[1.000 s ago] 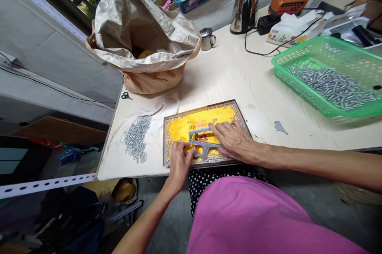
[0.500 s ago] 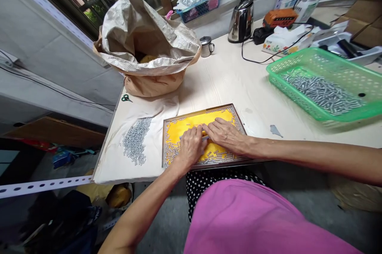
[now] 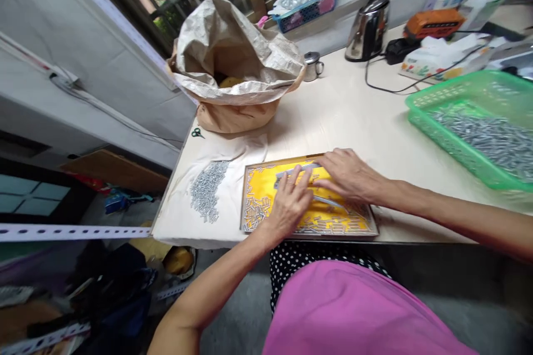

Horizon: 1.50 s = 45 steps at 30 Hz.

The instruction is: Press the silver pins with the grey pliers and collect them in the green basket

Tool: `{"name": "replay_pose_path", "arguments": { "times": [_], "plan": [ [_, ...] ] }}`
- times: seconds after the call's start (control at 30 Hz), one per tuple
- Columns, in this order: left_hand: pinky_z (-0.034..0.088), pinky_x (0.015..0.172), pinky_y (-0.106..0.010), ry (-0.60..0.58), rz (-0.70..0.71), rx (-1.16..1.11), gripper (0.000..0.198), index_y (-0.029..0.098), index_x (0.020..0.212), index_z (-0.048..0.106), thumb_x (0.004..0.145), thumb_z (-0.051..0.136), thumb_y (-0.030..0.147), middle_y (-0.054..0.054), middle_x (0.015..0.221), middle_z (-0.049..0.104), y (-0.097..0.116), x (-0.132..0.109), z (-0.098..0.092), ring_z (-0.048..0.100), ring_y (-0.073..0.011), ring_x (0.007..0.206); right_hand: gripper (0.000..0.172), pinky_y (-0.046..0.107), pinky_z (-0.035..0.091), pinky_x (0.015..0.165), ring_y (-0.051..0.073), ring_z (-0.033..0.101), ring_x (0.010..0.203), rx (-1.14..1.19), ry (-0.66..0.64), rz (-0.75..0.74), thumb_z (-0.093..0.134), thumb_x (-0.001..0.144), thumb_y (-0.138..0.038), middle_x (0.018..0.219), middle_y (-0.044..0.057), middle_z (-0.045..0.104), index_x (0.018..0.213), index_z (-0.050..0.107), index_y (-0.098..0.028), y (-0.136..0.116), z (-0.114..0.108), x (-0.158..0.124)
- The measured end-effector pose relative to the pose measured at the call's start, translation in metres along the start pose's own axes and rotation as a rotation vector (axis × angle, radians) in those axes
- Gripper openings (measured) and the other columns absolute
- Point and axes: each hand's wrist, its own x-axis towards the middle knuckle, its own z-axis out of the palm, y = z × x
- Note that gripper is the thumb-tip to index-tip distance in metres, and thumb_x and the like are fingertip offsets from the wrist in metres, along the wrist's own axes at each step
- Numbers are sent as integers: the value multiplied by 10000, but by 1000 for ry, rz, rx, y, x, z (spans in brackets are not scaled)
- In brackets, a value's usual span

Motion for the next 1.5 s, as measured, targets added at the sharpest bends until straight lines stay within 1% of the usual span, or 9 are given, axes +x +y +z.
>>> {"name": "replay_pose_path", "arguments": {
  "times": [0.13, 0.27, 0.33, 0.43, 0.6, 0.73, 1.03, 1.23, 1.5],
  "plan": [
    [316, 1185, -535, -52, 157, 7, 251, 185, 1037, 684, 961, 451, 135, -59, 1467, 516, 8, 12, -13, 313, -266, 1465, 470, 332, 283, 683, 204, 461, 755, -37, -17, -11, 224, 1030, -442, 789, 80, 598, 845, 568, -180, 35, 7, 5],
    [362, 1155, -506, -26, 107, 14, 229, 194, 1105, 666, 981, 479, 238, -69, 1412, 552, -3, 9, -21, 371, -264, 1426, 471, 339, 305, 683, 200, 461, 729, 1, 1, 1, 225, 1030, -472, 755, 70, 581, 803, 529, -193, 46, 9, 2],
    [424, 1097, -474, 53, -53, 34, 230, 197, 1120, 660, 975, 505, 287, -85, 1320, 605, -20, -11, -25, 462, -259, 1335, 441, 351, 317, 693, 208, 459, 734, 3, 8, 6, 242, 1029, -468, 749, 69, 574, 802, 514, -207, 48, 6, -3],
    [509, 916, -392, 154, -493, 134, 220, 171, 1001, 694, 975, 492, 252, -102, 1066, 673, -61, -65, -32, 578, -240, 1050, 386, 366, 333, 700, 217, 455, 729, 50, 2, 11, 289, 1021, -462, 748, 69, 571, 792, 493, -227, 50, 3, -14],
    [463, 845, -372, -99, -1029, 289, 255, 156, 954, 730, 947, 479, 198, -126, 959, 677, -124, -164, -45, 533, -270, 975, 372, 388, 356, 719, 229, 476, 729, 144, -28, 25, 325, 1006, -477, 763, 80, 590, 797, 514, -236, 52, 16, -27],
    [437, 843, -334, -343, -1142, 265, 301, 148, 910, 750, 944, 466, 240, -140, 973, 682, -138, -201, -48, 541, -272, 1033, 363, 397, 349, 716, 233, 482, 731, 151, -57, 29, 336, 1003, -470, 782, 94, 606, 811, 537, -236, 48, 29, -27],
    [436, 799, -276, -372, -1301, 101, 271, 127, 968, 738, 883, 539, 290, -133, 1029, 741, -156, -211, -33, 664, -251, 990, 438, 359, 336, 717, 214, 482, 742, 28, -35, 12, 267, 1024, -457, 779, 74, 610, 830, 565, -200, 29, 18, -13],
    [450, 740, -270, -387, -1334, 74, 183, 155, 857, 715, 800, 575, 259, -83, 869, 764, -167, -207, -33, 696, -245, 877, 408, 338, 342, 767, 194, 498, 778, 28, -49, -5, 277, 1030, -418, 817, 60, 626, 822, 553, -199, 24, 18, -10],
    [484, 795, -292, -253, -1340, 20, 234, 164, 889, 723, 762, 561, 273, -80, 835, 758, -158, -202, -40, 698, -264, 902, 415, 348, 342, 770, 192, 488, 785, 41, -75, -7, 283, 1031, -434, 824, 67, 637, 824, 557, -200, 23, 16, -9]
  ]
}}
